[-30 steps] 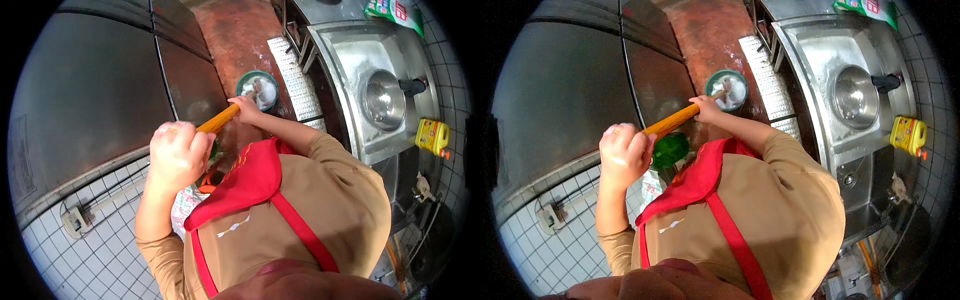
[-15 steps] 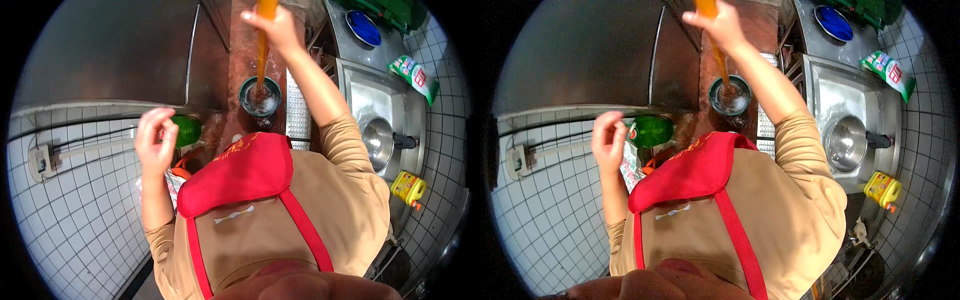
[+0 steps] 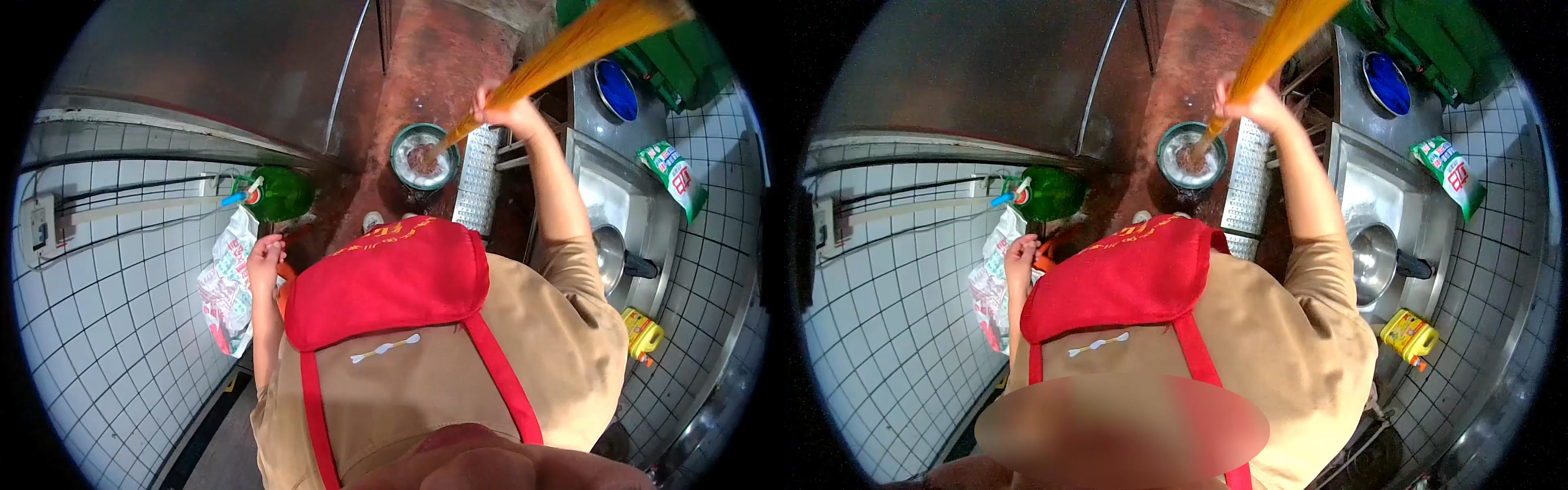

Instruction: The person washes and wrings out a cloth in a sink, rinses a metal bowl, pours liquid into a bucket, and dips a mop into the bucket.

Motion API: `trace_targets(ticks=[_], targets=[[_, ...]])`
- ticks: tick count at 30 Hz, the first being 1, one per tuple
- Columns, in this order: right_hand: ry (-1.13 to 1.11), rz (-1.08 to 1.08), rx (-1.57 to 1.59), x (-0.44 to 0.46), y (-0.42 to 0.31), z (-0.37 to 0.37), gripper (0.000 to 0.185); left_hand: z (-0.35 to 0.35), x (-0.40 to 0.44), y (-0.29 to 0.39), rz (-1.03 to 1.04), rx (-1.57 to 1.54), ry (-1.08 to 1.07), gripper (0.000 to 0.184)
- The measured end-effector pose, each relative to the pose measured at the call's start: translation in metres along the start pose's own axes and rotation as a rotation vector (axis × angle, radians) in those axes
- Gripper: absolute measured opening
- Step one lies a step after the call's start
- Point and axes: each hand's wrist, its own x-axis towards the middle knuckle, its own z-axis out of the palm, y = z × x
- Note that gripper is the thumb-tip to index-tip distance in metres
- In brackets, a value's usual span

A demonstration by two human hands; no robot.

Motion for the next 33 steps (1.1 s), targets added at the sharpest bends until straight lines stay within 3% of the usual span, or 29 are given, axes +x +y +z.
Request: trace_targets(ticks=[5,9,12,17,22,25,28,33], targets=[[0.425,0.035,0.241,-0.047,0.148,0.029,0.020,-0.010,0.012,-0.065,-0.113,-0.013,-0.072,0.017],[0.533,0.032,0.243,-0.059,0.155,0.046,0.019,-0.001,0.009,-0.075,-0.217,0.062,-0.116,0.018],[0.764,0.052,0.183,-0.057,0.152,0.050,0.022,0.005,0.005,-0.062,-0.236,0.175,-0.138,0.019],[0.769,-0.094,0.008,-0.009,0.017,0.044,0.022,-0.003,-0.003,-0.068,-0.238,0.124,-0.109,0.020],[0.823,-0.373,0.125,0.019,-0.135,0.031,0.016,-0.023,-0.004,-0.103,-0.273,0.004,-0.055,0.021],[0.689,-0.535,0.168,0.014,-0.189,0.022,0.009,-0.031,-0.010,-0.118,-0.227,0.092,-0.061,0.020],[0.426,-0.496,0.190,0.009,-0.216,0.017,0.007,-0.044,-0.010,-0.161,-0.195,0.328,-0.062,0.021],[-0.046,-0.452,0.172,0.018,-0.184,0.005,0.016,-0.056,-0.008,-0.187,-0.200,0.616,-0.169,0.030]])
